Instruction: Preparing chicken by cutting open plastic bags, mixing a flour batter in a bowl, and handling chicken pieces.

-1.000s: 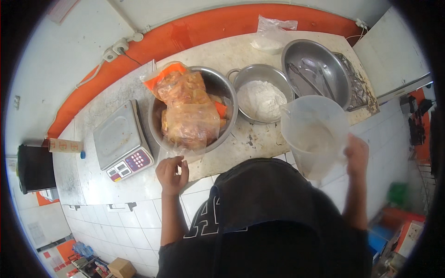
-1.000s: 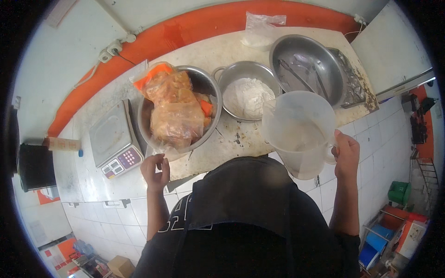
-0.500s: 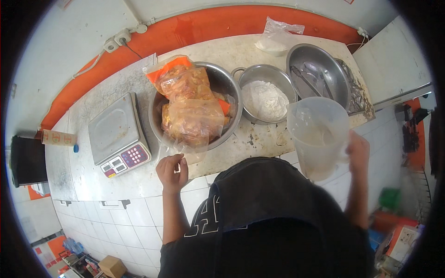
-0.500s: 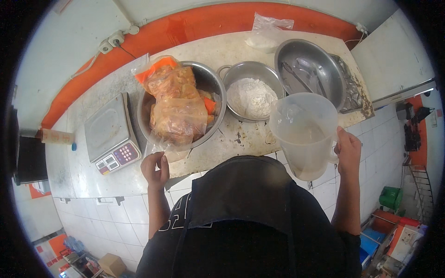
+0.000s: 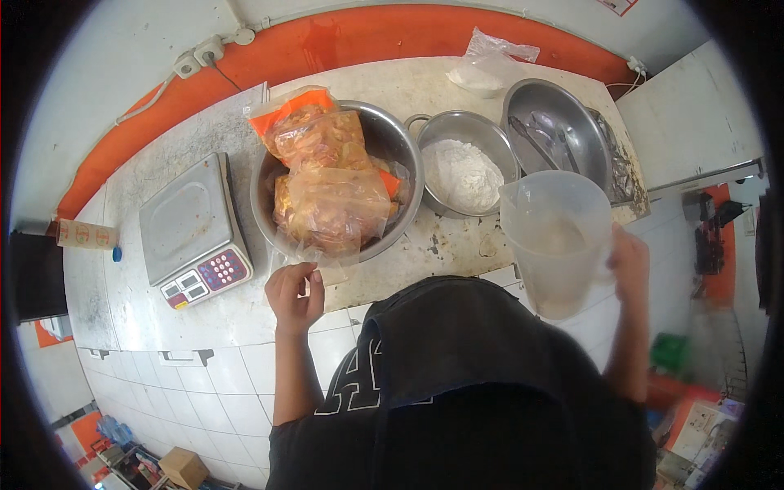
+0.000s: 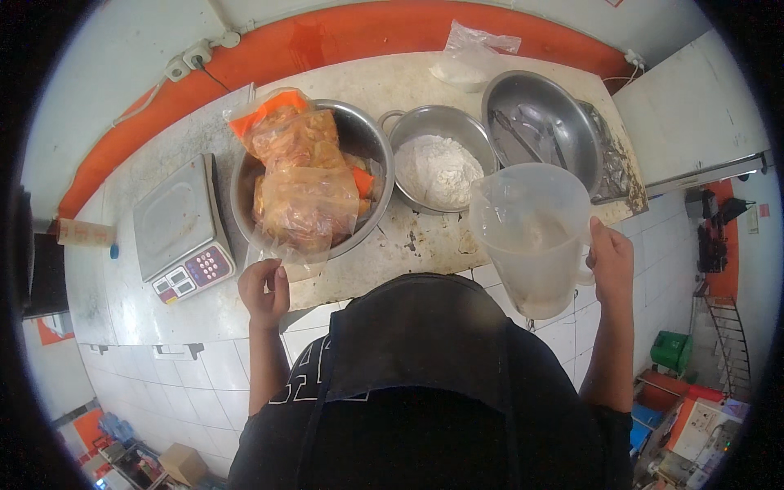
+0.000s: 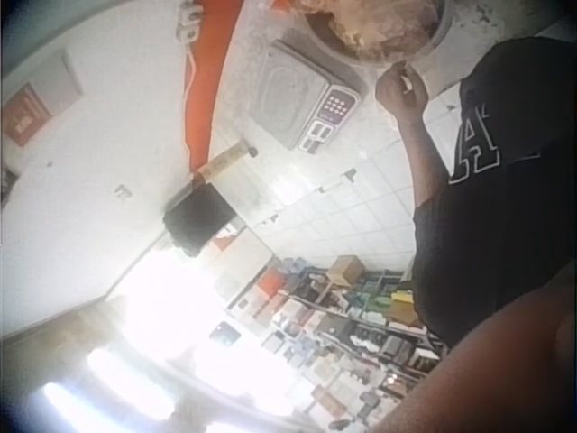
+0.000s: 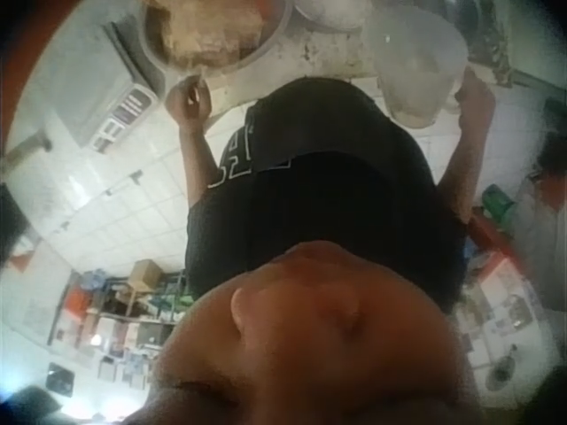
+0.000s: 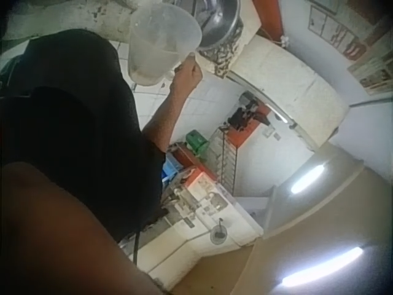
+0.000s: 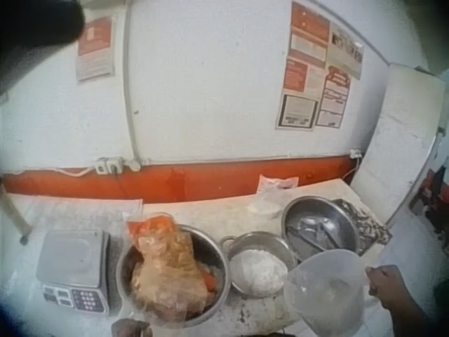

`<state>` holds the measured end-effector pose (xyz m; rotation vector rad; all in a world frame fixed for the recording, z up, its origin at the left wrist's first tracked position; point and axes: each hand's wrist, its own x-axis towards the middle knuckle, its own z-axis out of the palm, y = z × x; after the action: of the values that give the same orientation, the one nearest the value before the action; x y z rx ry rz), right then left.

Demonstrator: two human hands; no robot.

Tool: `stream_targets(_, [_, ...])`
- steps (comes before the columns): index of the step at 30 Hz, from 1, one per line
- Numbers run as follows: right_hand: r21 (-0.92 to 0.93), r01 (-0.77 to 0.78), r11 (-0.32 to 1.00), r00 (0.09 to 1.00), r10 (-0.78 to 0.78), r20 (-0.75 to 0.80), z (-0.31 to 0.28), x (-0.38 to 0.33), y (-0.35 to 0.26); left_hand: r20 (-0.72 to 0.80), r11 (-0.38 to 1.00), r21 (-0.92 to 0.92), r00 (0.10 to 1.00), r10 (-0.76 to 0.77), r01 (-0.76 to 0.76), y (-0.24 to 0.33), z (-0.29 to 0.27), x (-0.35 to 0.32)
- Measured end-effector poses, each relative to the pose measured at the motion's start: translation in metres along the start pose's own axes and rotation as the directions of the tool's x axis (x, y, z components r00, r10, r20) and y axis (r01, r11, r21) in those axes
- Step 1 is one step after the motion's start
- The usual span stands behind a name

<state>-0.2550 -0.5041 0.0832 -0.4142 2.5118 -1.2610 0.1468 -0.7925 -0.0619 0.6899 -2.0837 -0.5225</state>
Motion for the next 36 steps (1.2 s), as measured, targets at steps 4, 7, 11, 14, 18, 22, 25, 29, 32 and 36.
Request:
stream_targets(4, [-0.057,-0.026,0.998,1.000,0.026,0.013,0.000,0.004,-0.011,0.001,1.000,-0.008,1.000,-0.003,0.003,-0.002,0.002,0.002])
stream_targets(7, [-0.076,-0.012,0.997,1.000,0.014,0.022,0.003,0.003,-0.018,-0.016,1.000,-0.019,1.000,-0.016,0.015,-0.005,0.002,-0.001])
stream_targets(11, [-0.070,0.046,0.996,0.999,-0.047,-0.001,0.006,0.008,-0.017,-0.017,0.999,-0.017,0.999,-0.027,0.027,-0.004,0.001,-0.003])
stream_targets(14, [-0.099,0.046,0.994,0.999,-0.044,0.017,0.004,0.011,-0.021,-0.009,0.999,-0.032,1.000,-0.016,0.015,-0.006,0.001,-0.004])
stream_targets(18, [-0.226,0.100,0.969,0.995,-0.097,0.026,0.001,0.012,-0.022,-0.020,1.000,-0.026,1.000,-0.003,0.002,-0.007,0.003,-0.005])
stream_targets(22, [-0.294,0.133,0.947,0.989,-0.148,-0.027,0.005,0.009,-0.035,-0.019,1.000,-0.016,1.000,0.015,-0.015,-0.007,0.003,-0.001])
stream_targets(25, [-0.301,0.139,0.944,0.988,-0.152,-0.021,0.000,0.015,-0.031,-0.008,1.000,-0.015,1.000,0.008,-0.008,-0.007,0.001,0.000])
stream_targets(29, [-0.378,0.163,0.911,0.981,-0.191,-0.038,-0.001,0.012,-0.041,-0.021,1.000,-0.018,0.999,0.024,-0.025,-0.007,0.003,0.002])
stream_targets(32, [-0.362,0.179,0.915,0.980,-0.198,-0.013,-0.005,0.016,-0.039,-0.012,1.000,-0.011,1.000,0.014,-0.014,-0.007,0.003,0.004])
stream_targets(36, [-0.405,0.185,0.895,0.975,-0.220,-0.040,-0.005,0.018,-0.039,-0.008,1.000,0.006,1.000,0.018,-0.018,-0.007,0.004,0.004])
